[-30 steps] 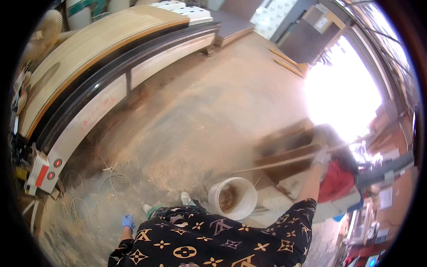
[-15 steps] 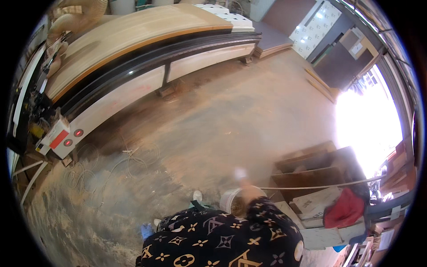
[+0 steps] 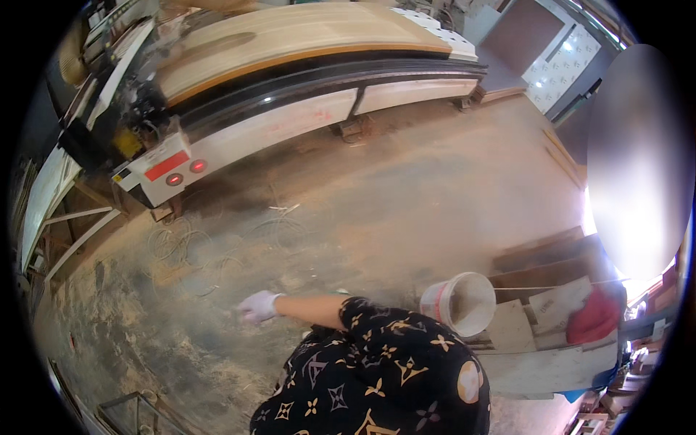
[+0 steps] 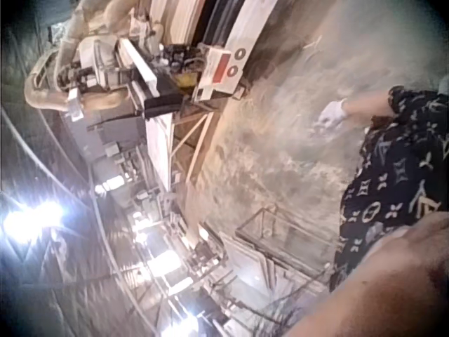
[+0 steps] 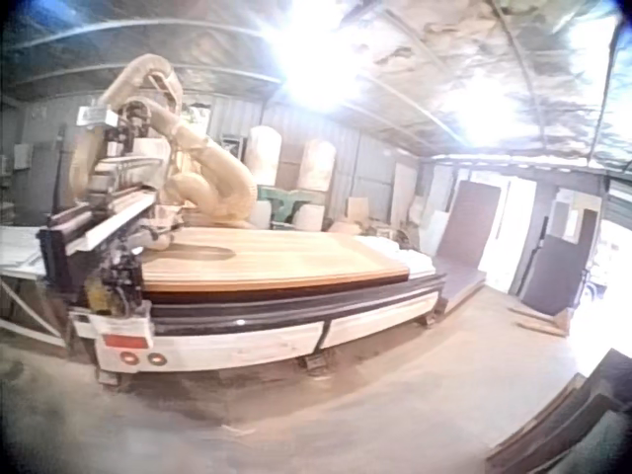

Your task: The person operates a CNC machine control panel, then removes several cut wood panels from the machine bed. They carry the panels across the workshop and stack them on a table. The person then picks up thin wooden strips from the machine bed and places them aside.

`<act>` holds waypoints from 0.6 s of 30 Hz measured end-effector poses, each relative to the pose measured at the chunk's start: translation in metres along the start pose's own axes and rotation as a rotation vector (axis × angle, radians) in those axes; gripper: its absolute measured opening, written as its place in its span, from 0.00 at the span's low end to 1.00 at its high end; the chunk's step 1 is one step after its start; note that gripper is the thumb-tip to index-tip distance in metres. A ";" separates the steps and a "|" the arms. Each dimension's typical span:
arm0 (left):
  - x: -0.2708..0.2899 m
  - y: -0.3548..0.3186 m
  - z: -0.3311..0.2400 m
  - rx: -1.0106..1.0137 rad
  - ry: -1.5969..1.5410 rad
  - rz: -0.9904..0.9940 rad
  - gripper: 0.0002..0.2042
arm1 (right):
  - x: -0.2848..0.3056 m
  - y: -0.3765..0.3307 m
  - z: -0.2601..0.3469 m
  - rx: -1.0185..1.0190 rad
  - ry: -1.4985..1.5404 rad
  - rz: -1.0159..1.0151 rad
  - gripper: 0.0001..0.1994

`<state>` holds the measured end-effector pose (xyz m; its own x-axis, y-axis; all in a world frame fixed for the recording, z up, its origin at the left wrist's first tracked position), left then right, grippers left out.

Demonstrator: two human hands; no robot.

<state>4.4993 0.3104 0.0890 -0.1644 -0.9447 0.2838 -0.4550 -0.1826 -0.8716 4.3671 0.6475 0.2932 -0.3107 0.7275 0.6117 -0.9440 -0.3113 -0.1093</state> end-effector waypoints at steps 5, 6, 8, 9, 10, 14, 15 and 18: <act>0.122 0.034 0.002 0.030 -0.287 -0.093 0.18 | -0.008 -0.041 -0.091 -0.658 -0.007 0.226 0.20; 0.144 0.046 -0.011 -0.006 -0.313 -0.081 0.18 | -0.008 -0.056 -0.147 -0.714 -0.097 0.210 0.21; 0.186 0.044 -0.049 -0.113 -0.348 -0.092 0.18 | -0.012 -0.094 -0.215 -0.779 -0.239 0.318 0.21; 0.198 0.041 -0.083 -0.180 -0.302 -0.130 0.18 | -0.008 -0.105 -0.243 -0.821 -0.280 0.411 0.22; 0.209 0.058 -0.118 -0.211 -0.141 -0.228 0.20 | -0.006 -0.110 -0.263 -0.846 -0.325 0.536 0.22; 0.257 0.122 -0.181 -0.254 -0.181 -0.384 0.20 | 0.044 -0.027 -0.274 -0.483 -0.940 0.565 0.22; 0.277 0.115 -0.205 -0.291 -0.205 -0.438 0.20 | 0.031 0.028 -0.262 -0.565 -0.833 0.647 0.21; 0.317 0.170 -0.218 -0.117 -0.153 -0.464 0.20 | 0.037 0.260 -0.213 -0.776 -0.248 -0.020 0.20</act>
<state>4.1794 0.0390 0.1181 0.2050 -0.8020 0.5611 -0.5462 -0.5695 -0.6143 4.0867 0.7232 0.1207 -0.3453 0.5437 0.7649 -0.7851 0.2791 -0.5528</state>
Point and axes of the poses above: each hand's wrist, its own y-axis towards the middle knuckle, its own x-axis out of the back of the hand, z = x × y, the point moved 5 cm from there along y, towards the middle knuckle, and after that the axes turned 9 degrees about x, right-handed, at the moved point
